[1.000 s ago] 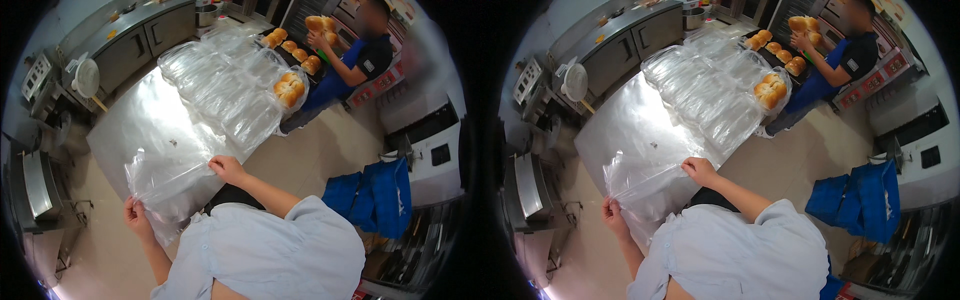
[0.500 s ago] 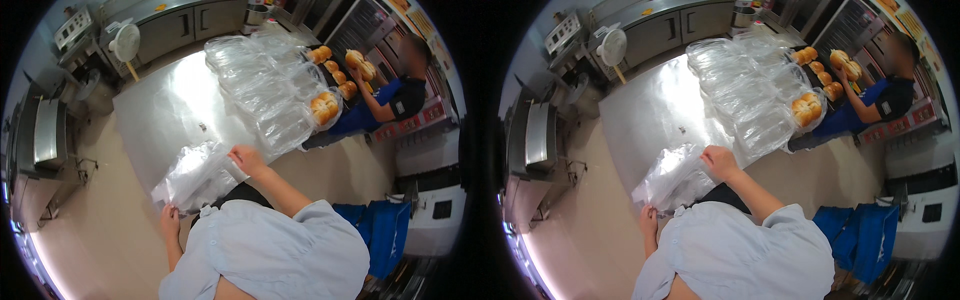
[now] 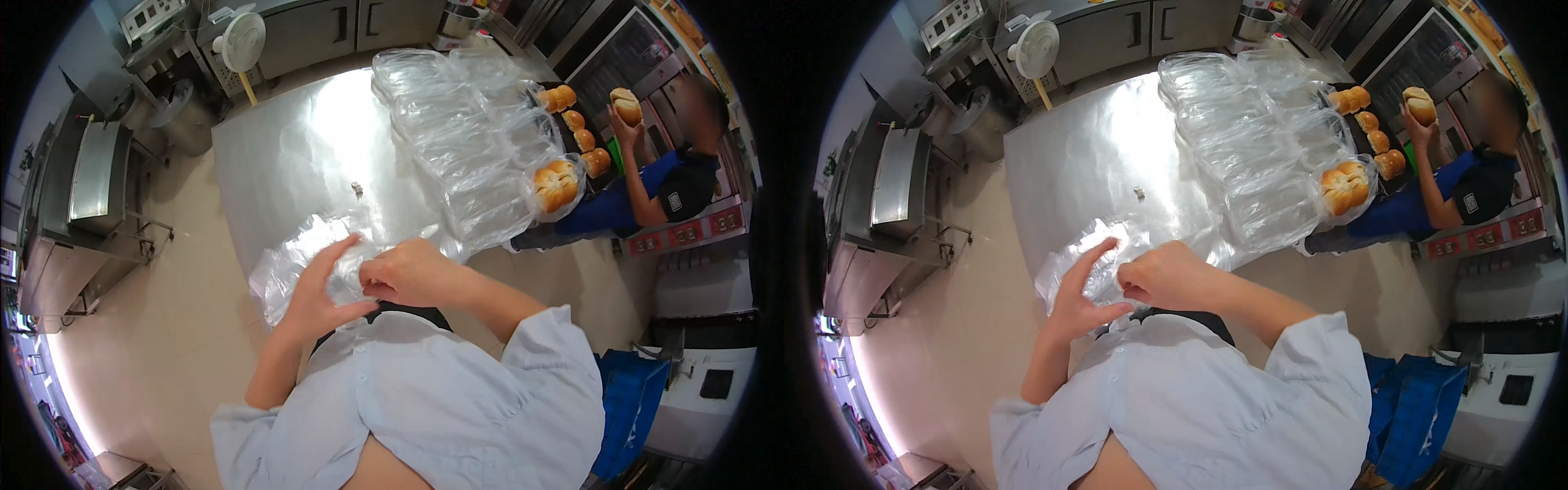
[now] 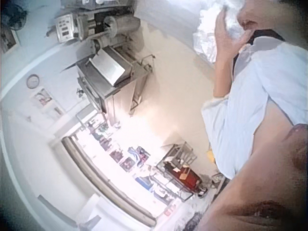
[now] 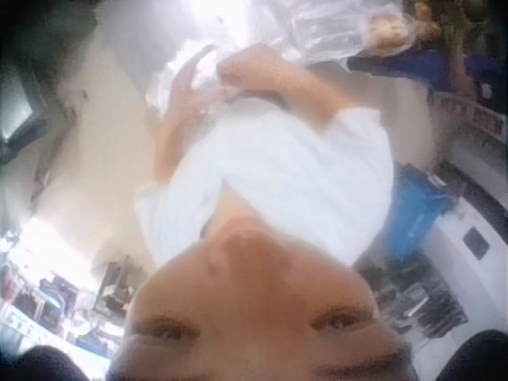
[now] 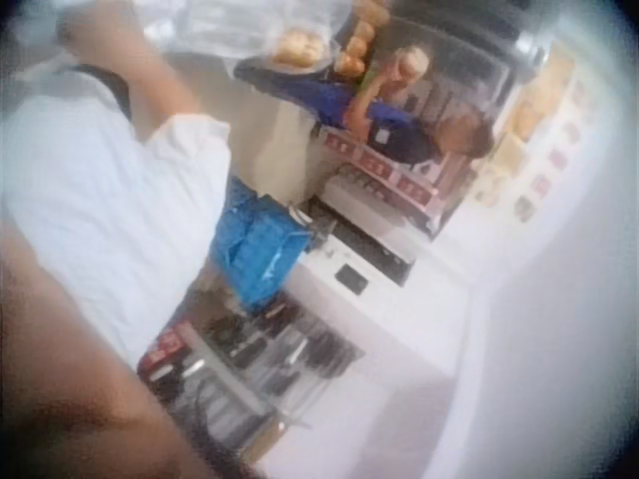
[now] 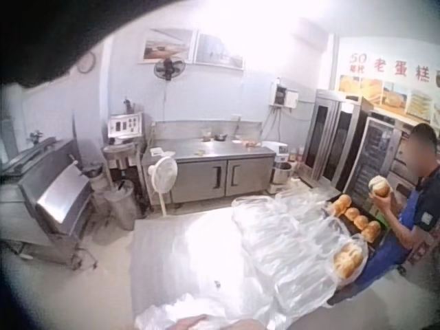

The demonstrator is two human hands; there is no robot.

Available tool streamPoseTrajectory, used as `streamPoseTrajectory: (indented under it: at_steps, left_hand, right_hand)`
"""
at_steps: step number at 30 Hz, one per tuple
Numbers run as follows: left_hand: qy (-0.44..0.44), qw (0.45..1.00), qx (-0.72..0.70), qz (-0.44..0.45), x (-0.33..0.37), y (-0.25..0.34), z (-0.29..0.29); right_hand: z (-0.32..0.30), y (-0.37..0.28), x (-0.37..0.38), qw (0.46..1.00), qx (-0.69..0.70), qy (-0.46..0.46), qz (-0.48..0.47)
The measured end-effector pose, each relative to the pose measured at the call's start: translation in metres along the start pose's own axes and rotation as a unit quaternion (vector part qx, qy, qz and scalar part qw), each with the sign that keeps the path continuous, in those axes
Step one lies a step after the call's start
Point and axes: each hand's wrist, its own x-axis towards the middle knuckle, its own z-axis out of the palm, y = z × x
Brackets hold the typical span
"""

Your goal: The person prepares clear plastic bags on a stainless steel table and places round bread rolls into them. They fold the bags over the bread and arrange the packaged items on the table. A coworker is visible in the background handling a tray of bread.

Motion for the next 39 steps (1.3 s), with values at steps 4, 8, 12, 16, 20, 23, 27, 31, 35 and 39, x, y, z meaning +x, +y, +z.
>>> streamPoseTrajectory:
  at_steps: [4,8,12,16,20,23,27,31,35,39]
  left_hand:
    - [-0.236,0.917,-0.248,-0.204,0.026,0.007,-0.003]
    - [-0.463,0.784,-0.388,-0.144,0.022,-0.020,-0.019]
    - [-0.172,0.734,-0.655,-0.058,0.006,-0.070,-0.003]
    - [0.173,0.799,-0.492,-0.300,0.047,-0.056,-0.004]
    - [0.178,0.916,-0.242,-0.264,0.027,-0.083,0.003]
    - [0.227,0.938,-0.109,-0.237,0.014,-0.084,-0.006]
    - [0.310,0.910,-0.133,-0.241,-0.021,-0.099,-0.007]
    - [0.327,0.892,-0.167,-0.264,-0.049,-0.112,-0.004]
    - [0.281,0.898,-0.133,-0.310,-0.076,-0.123,-0.006]
    - [0.248,0.907,0.063,-0.335,-0.111,-0.147,-0.014]
  right_hand:
    - [-0.057,-0.005,0.024,0.986,0.095,-0.137,-0.001]
    - [-0.064,0.066,0.029,0.895,0.405,-0.186,0.027]
    - [0.030,0.092,0.027,0.810,0.577,0.094,0.046]
    - [0.107,0.045,0.040,0.845,0.506,0.135,0.104]
    - [0.175,0.067,0.044,0.841,0.526,0.092,0.088]
    - [0.126,0.084,0.064,0.855,0.494,0.149,0.043]
    - [0.077,0.082,0.057,0.646,0.763,-0.004,-0.018]
    - [0.092,0.094,0.051,0.623,0.780,-0.055,0.008]
    - [0.101,0.067,0.052,0.737,0.663,-0.016,0.131]
    - [0.113,0.058,0.068,0.711,0.636,0.035,0.298]
